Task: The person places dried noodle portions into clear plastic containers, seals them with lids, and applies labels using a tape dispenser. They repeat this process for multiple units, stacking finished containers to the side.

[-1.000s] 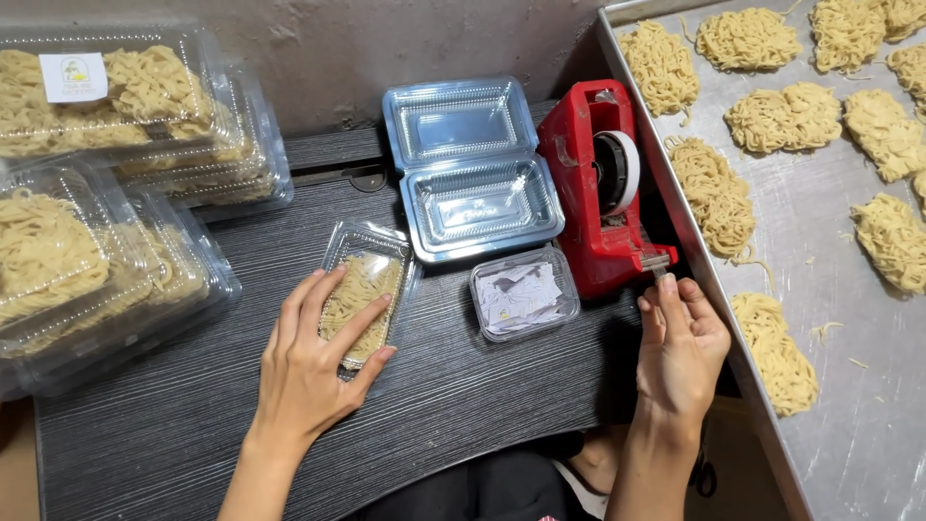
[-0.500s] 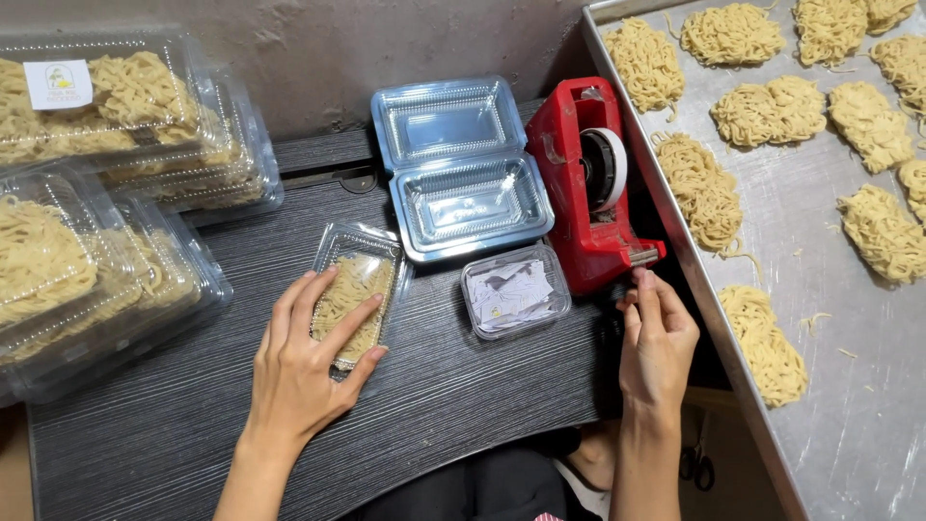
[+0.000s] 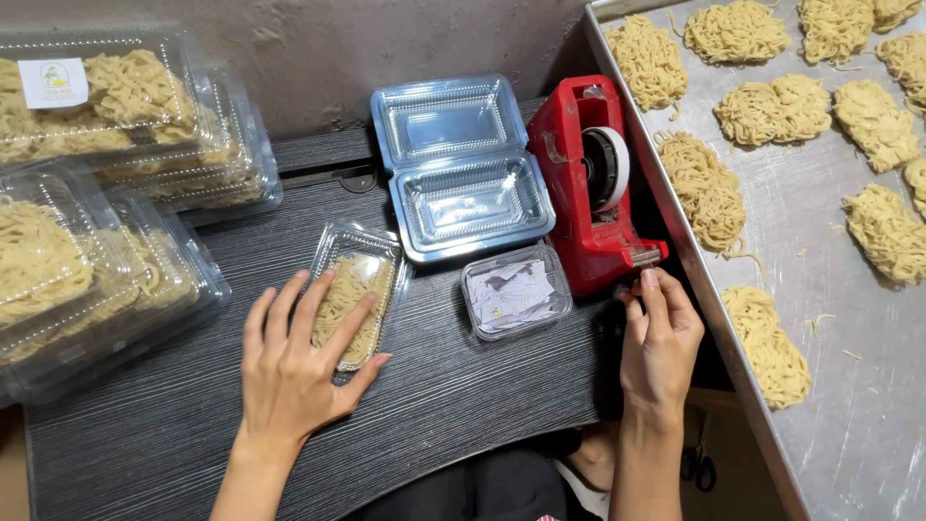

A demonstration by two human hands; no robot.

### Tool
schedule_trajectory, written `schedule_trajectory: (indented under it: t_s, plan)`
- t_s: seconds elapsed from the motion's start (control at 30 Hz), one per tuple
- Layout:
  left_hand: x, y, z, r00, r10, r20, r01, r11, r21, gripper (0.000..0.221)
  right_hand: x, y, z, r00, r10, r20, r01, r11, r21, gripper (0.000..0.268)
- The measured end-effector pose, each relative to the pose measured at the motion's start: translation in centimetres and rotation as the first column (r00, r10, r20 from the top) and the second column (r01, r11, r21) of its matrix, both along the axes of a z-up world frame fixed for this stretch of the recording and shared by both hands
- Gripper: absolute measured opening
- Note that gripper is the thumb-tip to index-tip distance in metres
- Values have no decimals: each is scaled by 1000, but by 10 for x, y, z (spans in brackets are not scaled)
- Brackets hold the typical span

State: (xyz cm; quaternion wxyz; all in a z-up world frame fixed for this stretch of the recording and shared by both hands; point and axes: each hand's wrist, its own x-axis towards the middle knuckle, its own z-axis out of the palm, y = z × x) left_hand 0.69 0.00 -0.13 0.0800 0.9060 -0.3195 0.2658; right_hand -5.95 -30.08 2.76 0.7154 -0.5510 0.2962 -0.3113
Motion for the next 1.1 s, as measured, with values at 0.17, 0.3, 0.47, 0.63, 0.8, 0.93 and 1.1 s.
schedule_trajectory:
  t_s: [0.17, 0.3, 0.47, 0.63, 0.8, 0.93, 1.1]
  plan:
    - [-2, -13, 30, 969, -64, 240, 79, 995, -55, 55, 2, -5, 0, 996, 39, 83, -43, 998, 43, 7]
    - [3, -47, 43, 952, -213, 220, 249, 957, -151, 45, 5, -5, 6, 990, 20, 136, -33, 995, 92, 4]
    - [22, -117, 51, 914, -353, 202, 391, 899, -199, 13, 7, -4, 2, 986, -5, 167, -9, 996, 86, 4]
    - [51, -190, 49, 889, -370, 271, 442, 850, -288, 18, 8, -5, -2, 986, -5, 167, -2, 999, 42, 9]
    - [81, -225, 37, 894, -437, 99, 444, 893, -67, 36, 5, -12, 1, 984, 30, 177, -64, 980, 190, 6]
    - [88, -231, 31, 893, -436, 109, 439, 898, -4, 42, 7, -10, 5, 989, 7, 147, -40, 975, 221, 7]
    - [91, -232, 28, 910, -395, 123, 398, 917, 1, 68, 9, -7, 5, 989, -24, 143, -7, 978, 210, 8]
